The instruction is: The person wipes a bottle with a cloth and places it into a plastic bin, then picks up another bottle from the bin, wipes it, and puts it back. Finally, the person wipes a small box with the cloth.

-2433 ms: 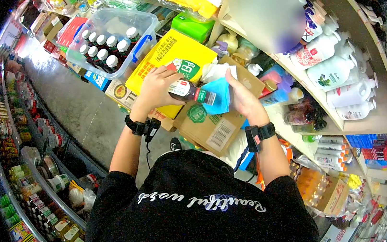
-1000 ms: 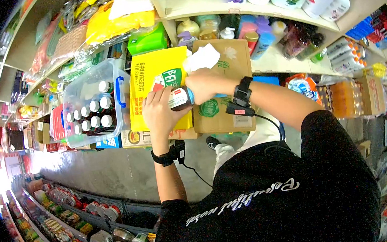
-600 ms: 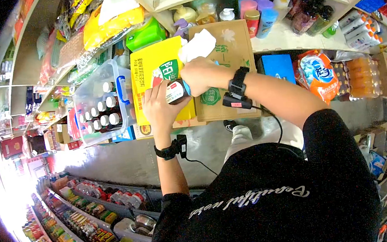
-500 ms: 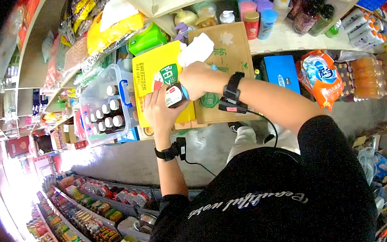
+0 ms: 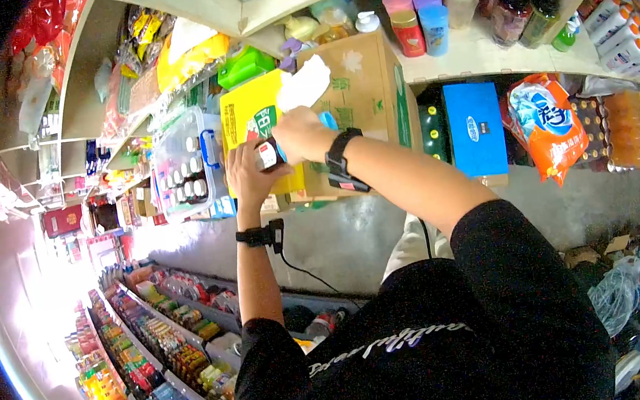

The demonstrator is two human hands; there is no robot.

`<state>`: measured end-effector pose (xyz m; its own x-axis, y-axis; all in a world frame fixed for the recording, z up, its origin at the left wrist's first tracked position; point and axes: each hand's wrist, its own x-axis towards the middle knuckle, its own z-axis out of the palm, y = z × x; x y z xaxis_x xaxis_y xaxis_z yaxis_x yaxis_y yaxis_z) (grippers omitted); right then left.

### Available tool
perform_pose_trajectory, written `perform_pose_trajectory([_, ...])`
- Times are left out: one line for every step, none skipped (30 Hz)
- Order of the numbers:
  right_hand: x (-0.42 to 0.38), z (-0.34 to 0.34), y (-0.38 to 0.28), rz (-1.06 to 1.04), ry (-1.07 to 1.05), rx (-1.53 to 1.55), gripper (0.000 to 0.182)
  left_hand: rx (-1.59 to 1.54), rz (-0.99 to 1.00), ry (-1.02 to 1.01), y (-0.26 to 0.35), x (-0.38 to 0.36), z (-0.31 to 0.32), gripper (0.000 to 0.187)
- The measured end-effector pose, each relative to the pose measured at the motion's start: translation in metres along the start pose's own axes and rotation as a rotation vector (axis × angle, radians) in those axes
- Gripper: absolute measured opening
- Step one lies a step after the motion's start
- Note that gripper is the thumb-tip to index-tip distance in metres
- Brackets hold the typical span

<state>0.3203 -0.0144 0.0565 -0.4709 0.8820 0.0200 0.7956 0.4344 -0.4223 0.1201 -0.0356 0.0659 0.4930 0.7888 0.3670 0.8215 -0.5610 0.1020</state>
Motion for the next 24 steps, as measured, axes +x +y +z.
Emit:
perform_pose_trajectory([0.001, 0.002, -0.001, -0.004, 0.020, 0.002, 0.022, 0.001, -0.019, -0.004, 0.001, 0.001, 0.000, 0.078])
perform_pose_trajectory([0.001, 0.002, -0.001, 0.003, 0.001, 0.001, 0.021, 0.002, -0.033, 0.001, 0.001, 0.003, 0.000, 0.079])
perform_pose_trajectory([0.002, 0.000, -0.001, 0.003, -0.019, 0.002, 0.020, 0.004, -0.020, 0.014, 0.001, 0.003, -0.001, 0.079])
perform_pose_trajectory([0.001, -0.004, -0.002, 0.003, -0.041, 0.001, 0.020, 0.000, -0.033, 0.005, 0.000, 0.004, -0.002, 0.079])
perform_pose_trajectory([0.002, -0.005, -0.003, -0.001, -0.048, -0.001, 0.021, -0.007, -0.046, -0.005, 0.000, 0.004, -0.002, 0.079])
perform_pose_trajectory([0.003, -0.004, -0.002, -0.003, -0.053, -0.007, 0.022, -0.016, -0.056, -0.010, 0.000, 0.004, -0.002, 0.079])
perform_pose_trajectory([0.006, -0.004, -0.001, 0.000, -0.056, -0.016, 0.023, -0.021, -0.072, -0.032, -0.003, 0.005, 0.000, 0.079])
perform_pose_trajectory([0.009, -0.002, 0.000, -0.002, -0.065, -0.026, 0.024, -0.022, -0.060, -0.023, -0.006, 0.006, 0.001, 0.080])
perform_pose_trajectory([0.011, -0.002, 0.000, 0.000, -0.074, -0.037, 0.025, -0.025, -0.045, -0.014, -0.007, 0.005, 0.001, 0.080])
perform_pose_trajectory([0.012, -0.002, 0.000, 0.008, -0.082, -0.048, 0.026, -0.032, -0.026, -0.007, -0.008, 0.006, 0.002, 0.081])
perform_pose_trajectory([0.013, -0.002, 0.002, 0.006, -0.083, -0.043, 0.027, -0.031, -0.044, -0.016, -0.010, 0.005, 0.004, 0.077])
perform_pose_trajectory([0.012, -0.002, 0.002, -0.001, -0.064, -0.032, 0.026, -0.046, -0.051, -0.008, -0.007, 0.006, 0.003, 0.072])
perform_pose_trajectory([0.010, -0.002, 0.002, -0.004, -0.044, -0.023, 0.024, -0.056, -0.038, 0.010, -0.008, 0.007, 0.004, 0.070])
perform_pose_trajectory([0.009, -0.002, 0.002, -0.004, -0.023, -0.018, 0.023, -0.071, -0.022, 0.031, -0.010, 0.008, 0.006, 0.067])
perform_pose_trajectory([0.009, -0.004, 0.001, 0.018, -0.046, -0.026, 0.023, -0.068, 0.000, 0.045, -0.008, 0.010, 0.003, 0.064])
perform_pose_trajectory([0.010, -0.002, 0.002, 0.025, -0.043, -0.041, 0.023, -0.087, 0.035, 0.079, -0.008, 0.011, 0.004, 0.063])
perform_pose_trajectory([0.009, 0.001, 0.003, 0.042, -0.038, -0.036, 0.023, -0.097, 0.045, 0.076, -0.008, 0.012, 0.003, 0.062])
perform_pose_trajectory([0.007, 0.000, 0.001, 0.057, -0.030, -0.030, 0.022, -0.105, 0.055, 0.075, -0.011, 0.012, 0.003, 0.062])
perform_pose_trajectory([0.005, -0.005, 0.000, 0.074, -0.071, -0.004, 0.022, -0.102, 0.097, 0.100, -0.013, 0.011, 0.004, 0.062])
perform_pose_trajectory([0.002, -0.010, -0.001, 0.092, -0.108, 0.026, 0.022, -0.078, 0.087, 0.066, -0.014, 0.009, 0.004, 0.065])
perform_pose_trajectory([0.003, -0.005, 0.001, 0.123, -0.118, 0.029, 0.024, -0.077, 0.096, 0.074, -0.013, 0.007, 0.003, 0.065])
perform_pose_trajectory([-0.001, -0.006, 0.000, 0.112, -0.079, 0.063, 0.024, -0.075, 0.105, 0.085, -0.013, 0.007, 0.003, 0.066])
perform_pose_trajectory([-0.001, 0.000, 0.001, 0.143, -0.097, 0.053, 0.024, -0.055, 0.133, 0.087, -0.011, 0.010, 0.001, 0.067])
perform_pose_trajectory([0.000, 0.010, 0.004, 0.171, -0.125, 0.042, 0.023, -0.038, 0.151, 0.089, -0.011, 0.012, -0.001, 0.068])
